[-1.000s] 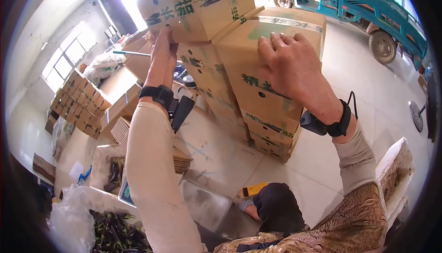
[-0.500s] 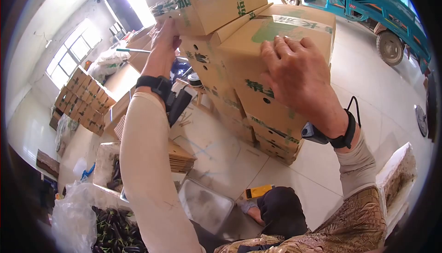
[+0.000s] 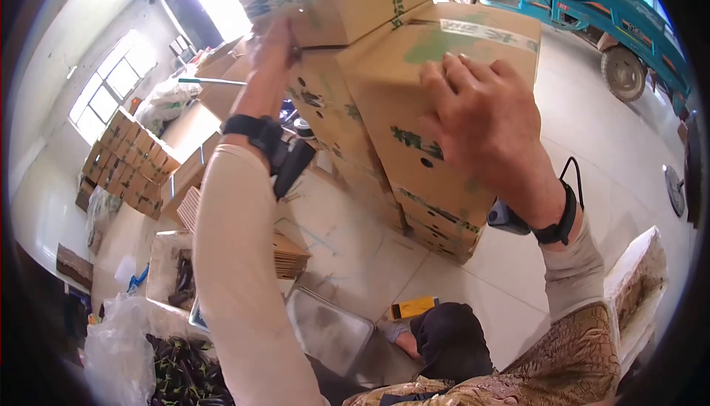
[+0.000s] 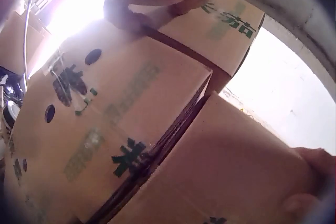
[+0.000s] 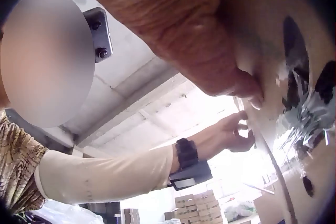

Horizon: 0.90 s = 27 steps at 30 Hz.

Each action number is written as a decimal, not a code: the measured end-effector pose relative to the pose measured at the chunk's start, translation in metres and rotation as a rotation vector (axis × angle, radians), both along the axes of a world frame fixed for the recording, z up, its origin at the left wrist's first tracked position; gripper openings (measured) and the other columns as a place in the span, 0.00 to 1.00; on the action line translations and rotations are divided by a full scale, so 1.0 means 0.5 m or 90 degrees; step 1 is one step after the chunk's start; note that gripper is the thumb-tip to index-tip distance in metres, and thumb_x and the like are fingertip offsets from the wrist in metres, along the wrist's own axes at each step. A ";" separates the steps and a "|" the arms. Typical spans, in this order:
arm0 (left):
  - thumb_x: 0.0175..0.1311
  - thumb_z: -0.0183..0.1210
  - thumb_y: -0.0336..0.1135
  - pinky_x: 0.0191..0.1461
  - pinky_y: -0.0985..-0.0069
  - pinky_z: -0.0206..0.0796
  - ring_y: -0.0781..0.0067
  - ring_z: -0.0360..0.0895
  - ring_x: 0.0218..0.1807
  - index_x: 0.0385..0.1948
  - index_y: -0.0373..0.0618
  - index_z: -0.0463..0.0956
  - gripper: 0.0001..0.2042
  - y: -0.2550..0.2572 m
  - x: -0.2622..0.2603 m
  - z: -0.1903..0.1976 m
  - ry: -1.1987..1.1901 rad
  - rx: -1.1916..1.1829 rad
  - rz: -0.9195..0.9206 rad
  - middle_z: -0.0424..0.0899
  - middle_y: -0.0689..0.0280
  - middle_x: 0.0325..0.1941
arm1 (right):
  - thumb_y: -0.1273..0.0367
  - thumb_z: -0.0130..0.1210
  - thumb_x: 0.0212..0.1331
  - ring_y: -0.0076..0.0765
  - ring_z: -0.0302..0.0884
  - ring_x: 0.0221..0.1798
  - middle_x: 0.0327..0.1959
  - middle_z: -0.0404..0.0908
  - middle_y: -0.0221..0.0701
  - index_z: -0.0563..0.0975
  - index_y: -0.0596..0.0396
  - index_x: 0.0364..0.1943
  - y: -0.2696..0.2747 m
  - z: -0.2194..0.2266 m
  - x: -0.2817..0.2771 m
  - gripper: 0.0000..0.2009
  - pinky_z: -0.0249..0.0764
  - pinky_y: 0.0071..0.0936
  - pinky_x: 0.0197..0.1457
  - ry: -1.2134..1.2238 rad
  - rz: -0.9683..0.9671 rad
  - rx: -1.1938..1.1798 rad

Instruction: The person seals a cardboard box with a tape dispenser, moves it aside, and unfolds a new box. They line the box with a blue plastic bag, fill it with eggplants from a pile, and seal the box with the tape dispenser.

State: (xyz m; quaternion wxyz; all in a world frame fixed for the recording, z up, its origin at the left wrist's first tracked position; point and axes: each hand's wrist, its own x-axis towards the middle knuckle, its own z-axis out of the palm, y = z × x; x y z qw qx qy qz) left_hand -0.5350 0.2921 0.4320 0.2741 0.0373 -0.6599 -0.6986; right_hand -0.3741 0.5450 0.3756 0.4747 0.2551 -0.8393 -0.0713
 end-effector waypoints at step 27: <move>0.69 0.55 0.39 0.39 0.69 0.78 0.65 0.83 0.34 0.53 0.40 0.71 0.17 -0.439 0.290 -0.352 -0.205 -0.058 0.045 0.84 0.59 0.37 | 0.63 0.60 0.63 0.38 0.78 0.56 0.51 0.82 0.38 0.76 0.57 0.55 -0.036 -0.026 0.034 0.19 0.68 0.32 0.64 0.085 -0.133 0.033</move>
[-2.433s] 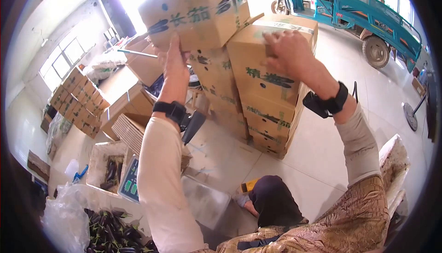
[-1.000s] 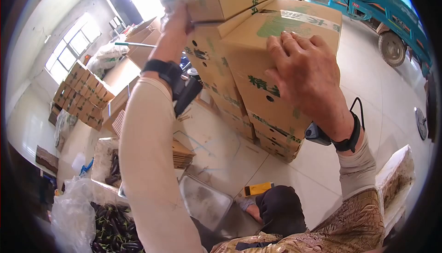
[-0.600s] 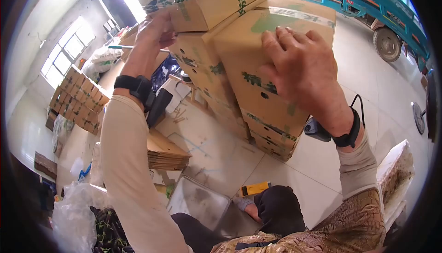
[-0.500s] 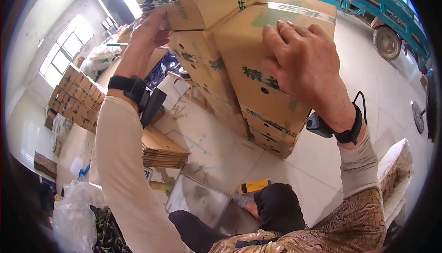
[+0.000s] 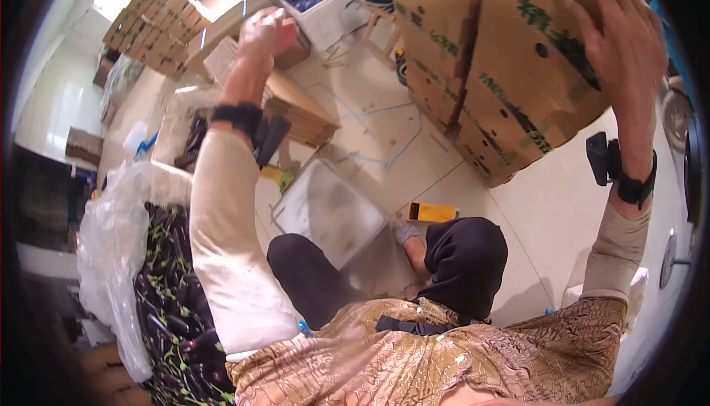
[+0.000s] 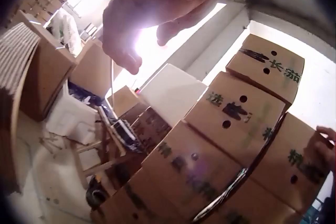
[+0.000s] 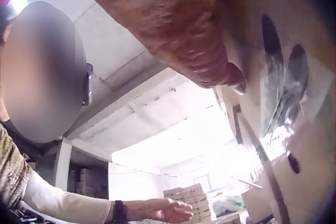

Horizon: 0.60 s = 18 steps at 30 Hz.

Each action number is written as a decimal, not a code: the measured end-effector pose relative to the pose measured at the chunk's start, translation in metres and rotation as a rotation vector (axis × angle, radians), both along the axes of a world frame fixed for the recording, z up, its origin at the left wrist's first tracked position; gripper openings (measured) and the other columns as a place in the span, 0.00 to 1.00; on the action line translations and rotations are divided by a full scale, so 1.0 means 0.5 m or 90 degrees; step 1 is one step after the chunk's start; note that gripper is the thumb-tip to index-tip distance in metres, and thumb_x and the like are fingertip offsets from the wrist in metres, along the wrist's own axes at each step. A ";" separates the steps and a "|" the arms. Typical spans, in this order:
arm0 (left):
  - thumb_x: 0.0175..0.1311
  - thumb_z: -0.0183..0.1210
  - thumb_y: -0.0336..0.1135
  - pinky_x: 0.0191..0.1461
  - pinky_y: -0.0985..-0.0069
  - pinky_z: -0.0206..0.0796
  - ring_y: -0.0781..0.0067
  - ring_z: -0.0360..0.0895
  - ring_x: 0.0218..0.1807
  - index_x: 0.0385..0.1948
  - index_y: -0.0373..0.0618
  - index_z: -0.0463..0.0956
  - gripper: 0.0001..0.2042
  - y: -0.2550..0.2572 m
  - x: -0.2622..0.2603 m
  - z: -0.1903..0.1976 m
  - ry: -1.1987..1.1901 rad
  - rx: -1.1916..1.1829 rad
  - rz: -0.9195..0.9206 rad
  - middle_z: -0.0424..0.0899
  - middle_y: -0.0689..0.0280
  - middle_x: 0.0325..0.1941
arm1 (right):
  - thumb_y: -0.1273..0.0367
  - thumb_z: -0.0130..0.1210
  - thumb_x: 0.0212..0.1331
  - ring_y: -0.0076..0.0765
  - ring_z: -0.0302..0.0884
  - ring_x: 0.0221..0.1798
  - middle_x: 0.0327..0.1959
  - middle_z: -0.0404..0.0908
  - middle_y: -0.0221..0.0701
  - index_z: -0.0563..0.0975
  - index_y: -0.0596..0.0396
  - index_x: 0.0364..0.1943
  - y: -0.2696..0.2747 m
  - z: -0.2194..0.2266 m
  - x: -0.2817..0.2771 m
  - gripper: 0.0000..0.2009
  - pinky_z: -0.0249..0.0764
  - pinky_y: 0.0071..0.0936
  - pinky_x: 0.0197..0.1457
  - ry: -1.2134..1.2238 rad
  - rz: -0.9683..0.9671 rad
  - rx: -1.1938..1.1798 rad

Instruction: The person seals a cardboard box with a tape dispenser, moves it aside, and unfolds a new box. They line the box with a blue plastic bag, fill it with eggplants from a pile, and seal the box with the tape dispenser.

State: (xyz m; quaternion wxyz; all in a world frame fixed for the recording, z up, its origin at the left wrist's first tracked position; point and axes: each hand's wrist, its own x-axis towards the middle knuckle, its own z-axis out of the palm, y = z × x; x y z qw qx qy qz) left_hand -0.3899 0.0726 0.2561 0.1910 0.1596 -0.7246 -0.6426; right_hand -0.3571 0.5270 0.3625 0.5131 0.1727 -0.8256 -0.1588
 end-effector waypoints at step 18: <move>0.73 0.52 0.37 0.55 0.76 0.70 0.75 0.79 0.48 0.61 0.38 0.69 0.19 0.136 0.595 -0.175 -0.290 0.275 -0.245 0.83 0.62 0.48 | 0.43 0.53 0.62 0.34 0.80 0.48 0.46 0.82 0.35 0.79 0.54 0.52 -0.782 -0.507 -0.146 0.29 0.76 0.33 0.50 -1.120 0.537 -0.404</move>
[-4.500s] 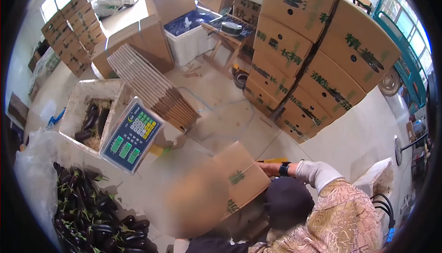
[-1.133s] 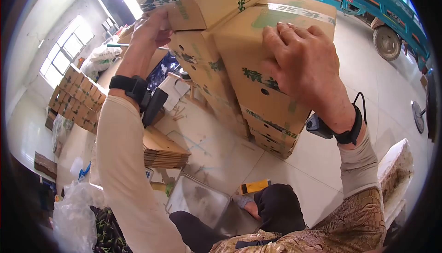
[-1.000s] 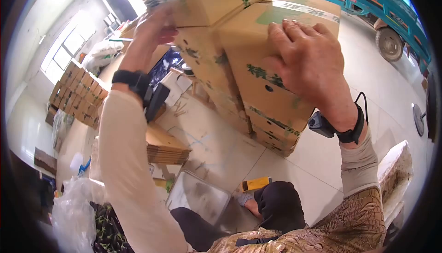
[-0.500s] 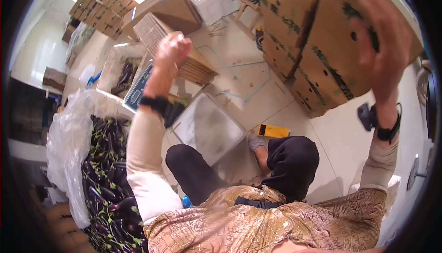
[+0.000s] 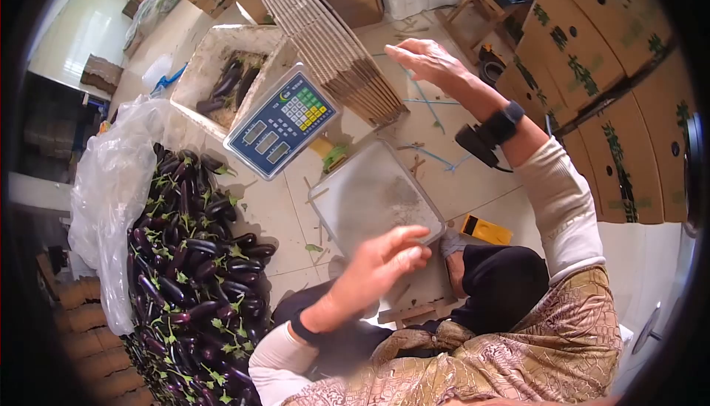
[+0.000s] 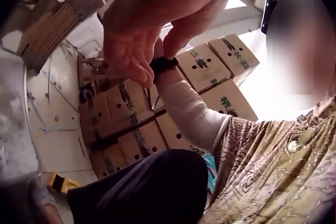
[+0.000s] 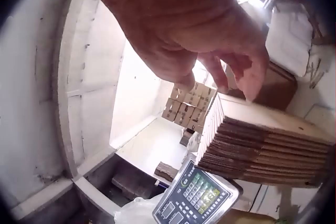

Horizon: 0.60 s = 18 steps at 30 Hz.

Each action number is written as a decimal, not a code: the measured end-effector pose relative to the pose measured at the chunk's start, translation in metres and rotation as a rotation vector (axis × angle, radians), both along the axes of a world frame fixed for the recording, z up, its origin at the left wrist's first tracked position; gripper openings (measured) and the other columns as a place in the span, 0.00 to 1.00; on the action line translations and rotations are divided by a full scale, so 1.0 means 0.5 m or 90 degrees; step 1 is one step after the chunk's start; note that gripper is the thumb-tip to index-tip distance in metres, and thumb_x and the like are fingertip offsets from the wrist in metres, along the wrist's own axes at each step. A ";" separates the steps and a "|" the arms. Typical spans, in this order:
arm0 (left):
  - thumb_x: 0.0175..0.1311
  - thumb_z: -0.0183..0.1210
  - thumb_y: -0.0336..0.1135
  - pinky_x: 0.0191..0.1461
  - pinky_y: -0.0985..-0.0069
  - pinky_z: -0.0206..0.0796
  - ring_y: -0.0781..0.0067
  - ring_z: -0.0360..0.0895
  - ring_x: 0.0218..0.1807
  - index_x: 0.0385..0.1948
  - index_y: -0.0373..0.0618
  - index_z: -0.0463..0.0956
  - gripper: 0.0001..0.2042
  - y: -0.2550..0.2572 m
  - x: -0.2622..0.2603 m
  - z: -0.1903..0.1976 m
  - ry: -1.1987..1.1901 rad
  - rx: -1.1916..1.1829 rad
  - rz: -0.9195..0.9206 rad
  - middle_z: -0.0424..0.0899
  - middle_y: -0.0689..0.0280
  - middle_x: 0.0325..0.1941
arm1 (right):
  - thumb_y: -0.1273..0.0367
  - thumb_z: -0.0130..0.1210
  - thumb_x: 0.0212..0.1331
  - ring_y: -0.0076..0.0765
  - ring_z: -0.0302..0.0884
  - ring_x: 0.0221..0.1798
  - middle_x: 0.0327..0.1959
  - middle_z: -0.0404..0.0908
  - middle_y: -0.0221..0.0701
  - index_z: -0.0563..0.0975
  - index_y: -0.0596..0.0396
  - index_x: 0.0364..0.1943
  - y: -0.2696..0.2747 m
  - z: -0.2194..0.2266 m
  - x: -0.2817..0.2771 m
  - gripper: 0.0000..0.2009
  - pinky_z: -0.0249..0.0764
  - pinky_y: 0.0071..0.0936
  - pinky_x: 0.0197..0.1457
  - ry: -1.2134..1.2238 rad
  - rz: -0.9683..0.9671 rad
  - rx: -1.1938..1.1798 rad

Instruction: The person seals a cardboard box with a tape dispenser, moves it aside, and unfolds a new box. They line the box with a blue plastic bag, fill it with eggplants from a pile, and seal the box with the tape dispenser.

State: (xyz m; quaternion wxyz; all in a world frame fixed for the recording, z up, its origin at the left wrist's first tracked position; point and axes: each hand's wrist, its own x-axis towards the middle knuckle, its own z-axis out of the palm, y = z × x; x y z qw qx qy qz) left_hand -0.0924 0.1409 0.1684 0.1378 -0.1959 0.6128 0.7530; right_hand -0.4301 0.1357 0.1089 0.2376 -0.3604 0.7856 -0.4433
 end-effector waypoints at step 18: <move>0.70 0.53 0.28 0.58 0.76 0.68 0.74 0.78 0.51 0.62 0.40 0.69 0.19 -0.082 0.121 0.026 -0.011 -0.007 0.021 0.85 0.62 0.48 | 0.55 0.49 0.63 0.55 0.80 0.53 0.47 0.81 0.54 0.75 0.54 0.54 -0.158 -0.092 -0.084 0.22 0.75 0.46 0.54 0.142 -0.068 -0.042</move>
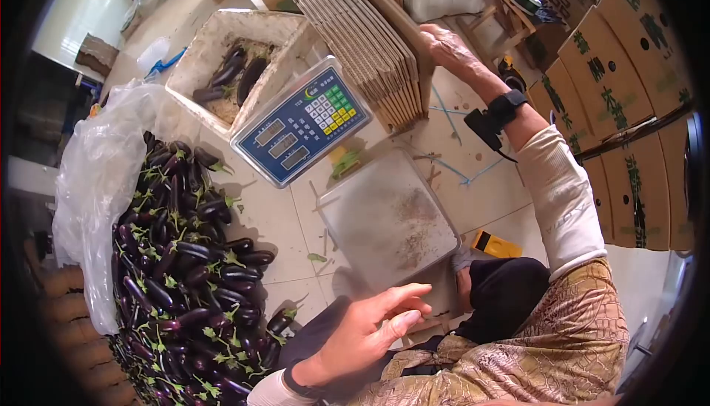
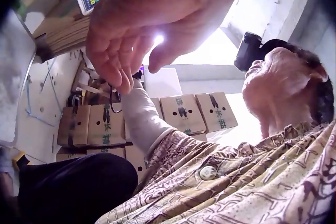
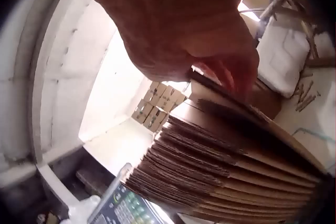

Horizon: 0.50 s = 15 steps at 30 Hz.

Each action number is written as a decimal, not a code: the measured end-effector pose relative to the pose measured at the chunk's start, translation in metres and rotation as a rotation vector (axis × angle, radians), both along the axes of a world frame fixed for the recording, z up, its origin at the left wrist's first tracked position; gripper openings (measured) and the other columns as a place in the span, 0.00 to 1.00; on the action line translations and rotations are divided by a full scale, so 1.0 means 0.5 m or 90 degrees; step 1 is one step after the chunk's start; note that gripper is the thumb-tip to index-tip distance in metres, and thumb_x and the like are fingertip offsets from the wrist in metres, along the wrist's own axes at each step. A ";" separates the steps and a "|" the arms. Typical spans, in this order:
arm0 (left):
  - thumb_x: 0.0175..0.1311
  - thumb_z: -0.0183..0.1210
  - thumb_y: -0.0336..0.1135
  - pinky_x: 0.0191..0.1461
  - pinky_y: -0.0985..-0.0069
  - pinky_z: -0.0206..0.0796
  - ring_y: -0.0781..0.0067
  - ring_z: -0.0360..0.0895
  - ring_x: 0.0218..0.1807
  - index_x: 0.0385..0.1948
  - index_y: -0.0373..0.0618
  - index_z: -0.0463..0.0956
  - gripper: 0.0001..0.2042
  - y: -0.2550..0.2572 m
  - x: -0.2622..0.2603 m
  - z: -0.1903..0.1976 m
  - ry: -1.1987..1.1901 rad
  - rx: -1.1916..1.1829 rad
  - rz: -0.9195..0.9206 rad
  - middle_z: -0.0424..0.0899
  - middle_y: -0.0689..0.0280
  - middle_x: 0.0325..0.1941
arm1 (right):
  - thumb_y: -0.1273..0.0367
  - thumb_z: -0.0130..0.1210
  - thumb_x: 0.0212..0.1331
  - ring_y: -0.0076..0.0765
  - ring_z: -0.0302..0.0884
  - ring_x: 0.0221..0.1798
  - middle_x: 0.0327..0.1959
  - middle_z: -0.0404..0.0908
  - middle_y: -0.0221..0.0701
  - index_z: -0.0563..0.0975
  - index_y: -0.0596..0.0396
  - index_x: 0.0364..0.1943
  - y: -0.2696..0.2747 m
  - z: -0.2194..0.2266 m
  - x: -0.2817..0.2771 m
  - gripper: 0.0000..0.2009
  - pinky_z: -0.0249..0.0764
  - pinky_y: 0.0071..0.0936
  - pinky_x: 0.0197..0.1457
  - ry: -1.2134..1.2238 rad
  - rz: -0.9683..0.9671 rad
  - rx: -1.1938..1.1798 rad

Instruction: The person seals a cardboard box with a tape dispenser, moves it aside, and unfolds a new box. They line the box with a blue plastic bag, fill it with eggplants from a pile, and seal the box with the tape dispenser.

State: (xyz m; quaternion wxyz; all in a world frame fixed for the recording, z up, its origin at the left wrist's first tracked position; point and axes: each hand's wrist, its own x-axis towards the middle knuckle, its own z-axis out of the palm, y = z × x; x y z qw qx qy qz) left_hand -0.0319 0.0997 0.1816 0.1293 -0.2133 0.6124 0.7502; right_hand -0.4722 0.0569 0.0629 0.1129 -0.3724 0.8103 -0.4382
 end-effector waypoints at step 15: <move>0.69 0.55 0.28 0.52 0.75 0.73 0.72 0.81 0.46 0.60 0.39 0.70 0.19 0.016 0.013 -0.004 0.117 -0.153 -0.012 0.85 0.60 0.46 | 0.66 0.55 0.50 0.47 0.64 0.23 0.20 0.67 0.44 0.66 0.60 0.29 0.313 0.060 0.033 0.13 0.62 0.42 0.28 0.227 0.164 0.185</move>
